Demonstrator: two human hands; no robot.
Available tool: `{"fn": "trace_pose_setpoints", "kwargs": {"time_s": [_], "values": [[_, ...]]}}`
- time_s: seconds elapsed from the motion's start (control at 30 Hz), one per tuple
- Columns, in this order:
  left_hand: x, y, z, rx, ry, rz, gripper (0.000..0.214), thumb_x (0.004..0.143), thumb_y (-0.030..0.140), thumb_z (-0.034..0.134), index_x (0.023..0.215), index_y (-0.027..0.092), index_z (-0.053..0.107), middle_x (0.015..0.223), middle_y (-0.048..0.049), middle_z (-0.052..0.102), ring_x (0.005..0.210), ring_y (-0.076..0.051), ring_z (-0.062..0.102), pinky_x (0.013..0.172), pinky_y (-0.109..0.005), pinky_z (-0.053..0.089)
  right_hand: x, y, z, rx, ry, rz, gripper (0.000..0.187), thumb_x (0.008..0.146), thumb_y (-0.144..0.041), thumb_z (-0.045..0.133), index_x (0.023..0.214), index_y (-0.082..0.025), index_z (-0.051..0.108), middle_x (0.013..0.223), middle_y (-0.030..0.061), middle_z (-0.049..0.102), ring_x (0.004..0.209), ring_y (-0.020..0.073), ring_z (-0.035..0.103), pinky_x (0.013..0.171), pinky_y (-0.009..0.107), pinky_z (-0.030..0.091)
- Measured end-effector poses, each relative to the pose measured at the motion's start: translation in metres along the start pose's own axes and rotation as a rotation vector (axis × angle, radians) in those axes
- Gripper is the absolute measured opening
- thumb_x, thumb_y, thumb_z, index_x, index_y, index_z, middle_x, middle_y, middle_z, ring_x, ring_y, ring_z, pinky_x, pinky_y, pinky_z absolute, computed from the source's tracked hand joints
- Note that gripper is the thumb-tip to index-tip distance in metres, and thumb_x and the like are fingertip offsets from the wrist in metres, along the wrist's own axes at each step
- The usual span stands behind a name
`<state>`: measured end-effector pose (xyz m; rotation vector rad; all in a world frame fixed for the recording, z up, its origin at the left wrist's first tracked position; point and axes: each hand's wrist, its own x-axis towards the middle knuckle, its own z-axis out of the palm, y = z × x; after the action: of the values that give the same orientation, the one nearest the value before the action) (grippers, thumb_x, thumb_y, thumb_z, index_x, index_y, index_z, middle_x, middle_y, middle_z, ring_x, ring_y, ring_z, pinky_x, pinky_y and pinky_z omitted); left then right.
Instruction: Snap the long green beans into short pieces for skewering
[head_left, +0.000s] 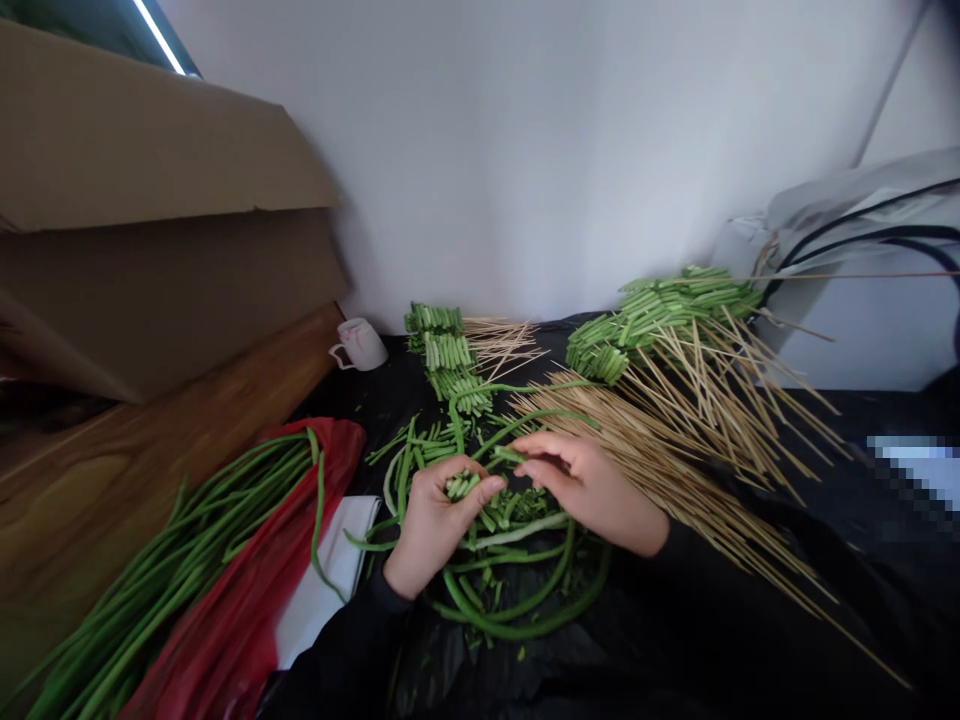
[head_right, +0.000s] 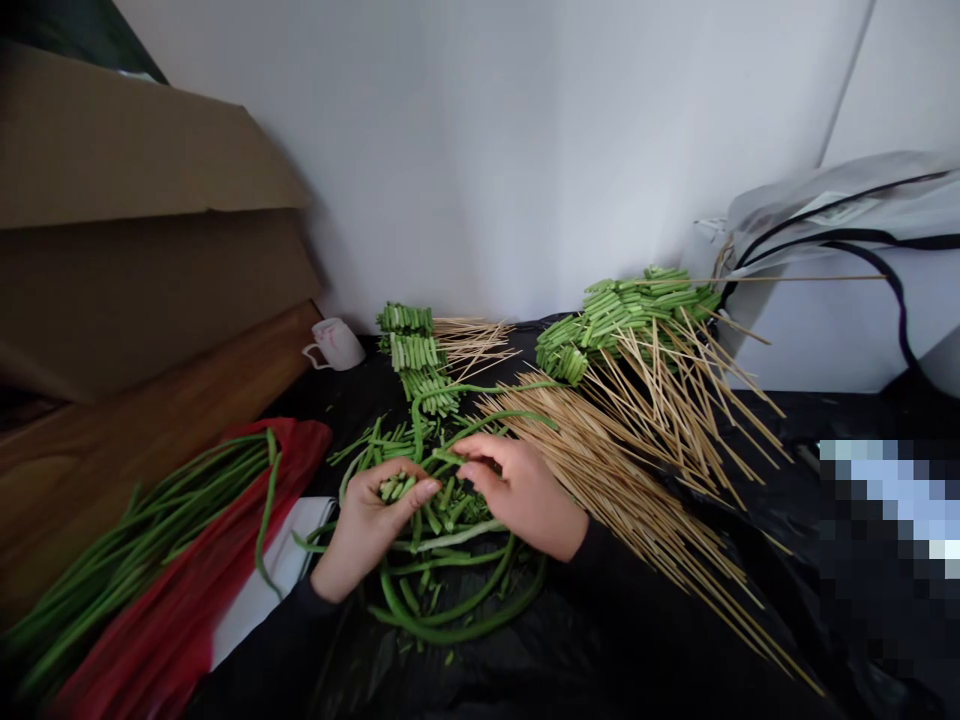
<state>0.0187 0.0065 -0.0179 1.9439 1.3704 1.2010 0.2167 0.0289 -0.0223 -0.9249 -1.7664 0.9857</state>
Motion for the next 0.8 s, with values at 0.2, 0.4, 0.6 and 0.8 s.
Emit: {"fn": "trace_pose_setpoints", "kwargs": {"time_s": [0.2, 0.4, 0.6, 0.8], "values": [[0.003, -0.003, -0.001, -0.093, 0.022, -0.068, 0.016, 0.075, 0.032, 0.073, 0.079, 0.016, 0.074, 0.076, -0.0042, 0.074, 0.069, -0.017, 0.065, 0.066, -0.025, 0.049, -0.006, 0.000, 0.010, -0.184, -0.066, -0.057, 0.038, 0.084, -0.016, 0.059, 0.121, -0.022, 0.059, 0.088, 0.0012, 0.073, 0.081, 0.0168, 0.067, 0.076, 0.031, 0.049], [0.007, -0.008, -0.009, -0.220, 0.190, -0.203, 0.020, 0.073, 0.034, 0.076, 0.077, 0.015, 0.072, 0.064, 0.0002, 0.064, 0.058, -0.010, 0.053, 0.057, -0.019, 0.041, 0.001, -0.010, -0.018, -0.114, -0.279, 0.201, 0.026, 0.093, -0.033, 0.048, 0.085, -0.017, 0.067, 0.066, 0.0000, 0.067, 0.048, 0.0086, 0.051, 0.050, 0.022, 0.038], [0.008, -0.008, -0.014, -0.943, -0.122, -0.482, 0.034, 0.076, 0.047, 0.071, 0.070, 0.014, 0.062, 0.050, 0.0089, 0.028, 0.041, -0.003, 0.020, 0.040, -0.017, 0.018, 0.003, -0.023, -0.046, 0.000, -0.477, 0.160, 0.028, 0.091, -0.040, 0.054, 0.091, -0.017, 0.071, 0.059, -0.0023, 0.057, 0.054, 0.0092, 0.049, 0.053, 0.021, 0.036], [0.004, -0.005, -0.012, -0.709, -0.458, -0.496, 0.039, 0.077, 0.050, 0.068, 0.077, 0.011, 0.069, 0.044, 0.0067, 0.036, 0.040, -0.004, 0.025, 0.041, -0.019, 0.014, 0.001, -0.020, -0.041, -0.042, -0.560, 0.103, 0.024, 0.088, -0.038, 0.057, 0.091, -0.018, 0.071, 0.065, -0.0008, 0.063, 0.056, 0.0100, 0.054, 0.054, 0.023, 0.040]]}}
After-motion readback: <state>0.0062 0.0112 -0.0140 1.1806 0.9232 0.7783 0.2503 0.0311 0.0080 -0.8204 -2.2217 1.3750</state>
